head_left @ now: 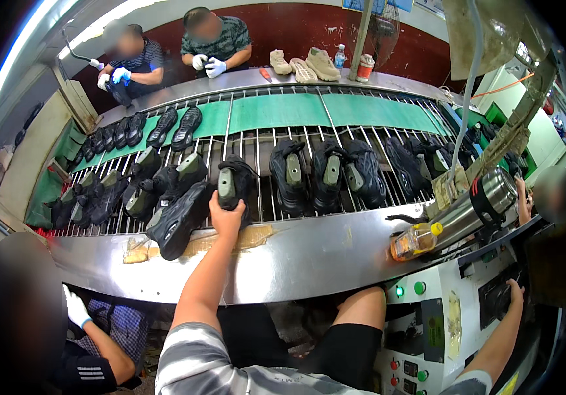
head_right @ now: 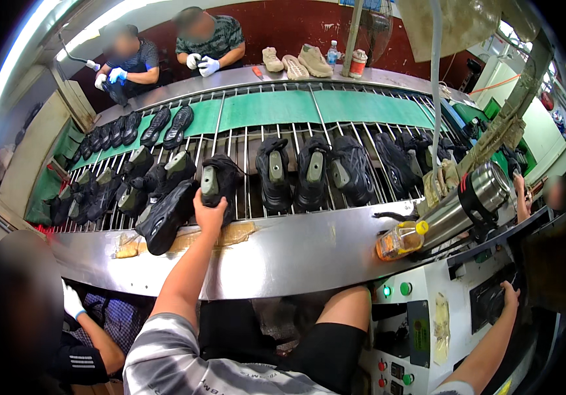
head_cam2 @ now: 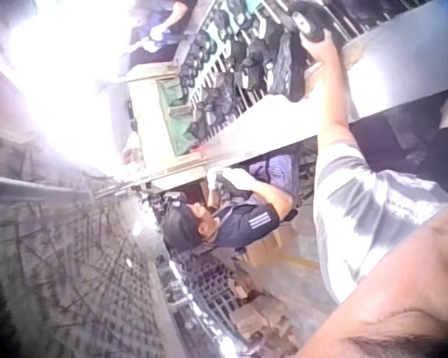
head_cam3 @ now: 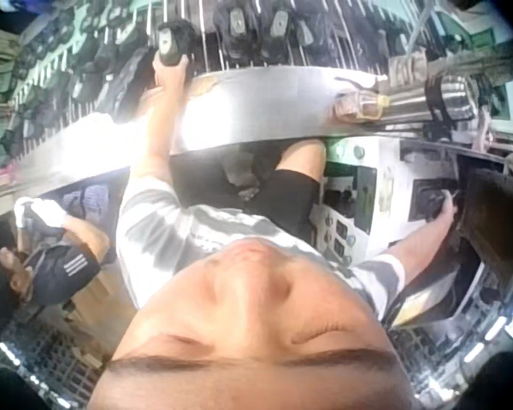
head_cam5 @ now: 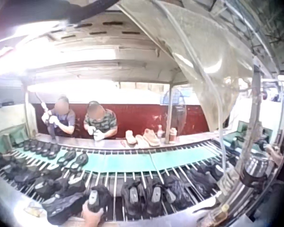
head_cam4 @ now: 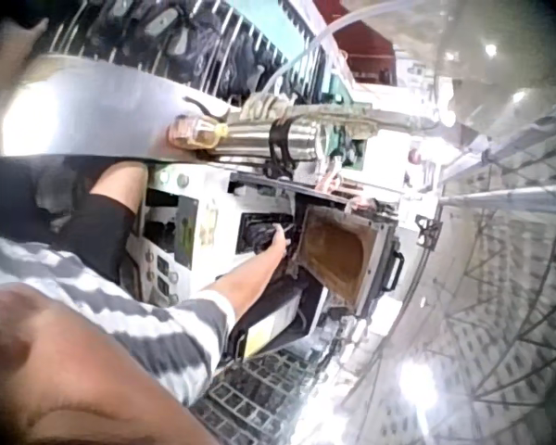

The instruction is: The person takes shoes off a conveyor belt, places them into a heat-pressing machine, operates the machine buttons, and then puts the shoes back onto the conveyor belt.

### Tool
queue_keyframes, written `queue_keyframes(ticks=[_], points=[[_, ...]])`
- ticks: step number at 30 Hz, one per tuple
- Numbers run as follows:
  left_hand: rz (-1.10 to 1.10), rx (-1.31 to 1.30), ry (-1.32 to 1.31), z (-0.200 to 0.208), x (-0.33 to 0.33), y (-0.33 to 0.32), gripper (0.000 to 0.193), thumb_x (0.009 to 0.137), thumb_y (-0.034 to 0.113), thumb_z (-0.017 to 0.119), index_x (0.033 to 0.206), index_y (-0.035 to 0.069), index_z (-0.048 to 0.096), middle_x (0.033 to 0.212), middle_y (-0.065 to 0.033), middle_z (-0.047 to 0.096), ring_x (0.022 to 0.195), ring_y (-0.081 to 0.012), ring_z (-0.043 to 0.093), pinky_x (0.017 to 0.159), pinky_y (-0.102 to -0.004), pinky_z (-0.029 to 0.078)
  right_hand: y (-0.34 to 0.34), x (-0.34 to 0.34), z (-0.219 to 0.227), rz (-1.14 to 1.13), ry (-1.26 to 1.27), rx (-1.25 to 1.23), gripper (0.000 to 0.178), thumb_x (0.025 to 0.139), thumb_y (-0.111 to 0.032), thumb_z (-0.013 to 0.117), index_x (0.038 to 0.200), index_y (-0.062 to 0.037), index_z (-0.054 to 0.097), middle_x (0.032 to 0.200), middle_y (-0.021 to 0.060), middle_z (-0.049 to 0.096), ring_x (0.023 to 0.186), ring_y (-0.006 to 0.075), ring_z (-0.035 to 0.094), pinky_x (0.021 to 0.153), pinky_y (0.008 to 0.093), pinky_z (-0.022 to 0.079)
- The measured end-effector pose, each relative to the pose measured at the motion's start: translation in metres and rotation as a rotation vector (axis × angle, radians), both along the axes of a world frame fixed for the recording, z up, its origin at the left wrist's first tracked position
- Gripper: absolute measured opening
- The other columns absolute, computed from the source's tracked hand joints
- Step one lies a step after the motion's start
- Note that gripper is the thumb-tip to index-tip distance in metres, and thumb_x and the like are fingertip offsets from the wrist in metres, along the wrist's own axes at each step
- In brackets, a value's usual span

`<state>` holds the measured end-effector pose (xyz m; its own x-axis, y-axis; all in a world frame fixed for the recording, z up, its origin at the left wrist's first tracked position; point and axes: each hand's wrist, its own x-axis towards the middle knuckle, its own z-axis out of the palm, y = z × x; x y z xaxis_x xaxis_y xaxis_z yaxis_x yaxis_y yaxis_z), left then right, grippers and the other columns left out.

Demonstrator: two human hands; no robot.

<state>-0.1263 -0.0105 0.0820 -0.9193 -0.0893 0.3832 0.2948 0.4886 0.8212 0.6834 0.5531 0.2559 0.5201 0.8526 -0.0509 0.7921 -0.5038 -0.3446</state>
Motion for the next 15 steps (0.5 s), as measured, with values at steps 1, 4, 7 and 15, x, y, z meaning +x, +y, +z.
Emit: queue_keyframes(ticks=[1, 4, 7, 15], points=[[-0.013, -0.027, 0.023, -0.009, -0.012, 0.01, 0.082, 0.063, 0.029, 0.083, 0.132, 0.004, 0.049, 0.126, -0.0164, 0.054, 0.114, -0.0348, 0.055, 0.096, -0.0407, 0.045, 0.009, 0.017, -0.006, 0.006, 0.061, 0.025, 0.115, 0.053, -0.044, 0.069, 0.153, -0.0111, 0.023, 0.154, 0.0255, 0.025, 0.142, 0.0408, 0.024, 0.113, 0.0501, 0.023], [-0.034, 0.026, -0.045, -0.023, -0.038, 0.019, 0.087, 0.064, 0.028, 0.084, 0.137, 0.004, 0.044, 0.131, -0.0188, 0.052, 0.118, -0.0355, 0.053, 0.099, -0.0404, 0.044, 0.005, 0.008, -0.012, -0.046, 0.015, 0.105, 0.114, 0.055, -0.04, 0.07, 0.151, -0.0037, 0.022, 0.152, 0.0269, 0.027, 0.139, 0.041, 0.028, 0.113, 0.0479, 0.025], [-0.061, 0.041, -0.01, -0.026, -0.043, 0.006, 0.09, 0.065, 0.029, 0.084, 0.139, 0.004, 0.041, 0.131, -0.0198, 0.051, 0.121, -0.0369, 0.05, 0.101, -0.0417, 0.042, -0.021, -0.025, -0.004, -0.058, -0.059, 0.276, 0.107, 0.064, -0.041, 0.075, 0.147, 0.0036, 0.025, 0.147, 0.0296, 0.033, 0.134, 0.0412, 0.038, 0.11, 0.0435, 0.032], [-0.377, -0.014, -0.006, -0.016, 0.158, -0.08, 0.027, 0.078, 0.011, 0.065, 0.103, 0.001, 0.066, 0.099, -0.0165, 0.064, 0.098, -0.0328, 0.06, 0.091, -0.0408, 0.047, -0.228, -0.074, -0.038, 0.194, 0.134, 1.111, 0.094, 0.073, -0.042, 0.081, 0.136, 0.0116, 0.035, 0.134, 0.0267, 0.051, 0.111, 0.0398, 0.059, 0.096, 0.0468, 0.048]])
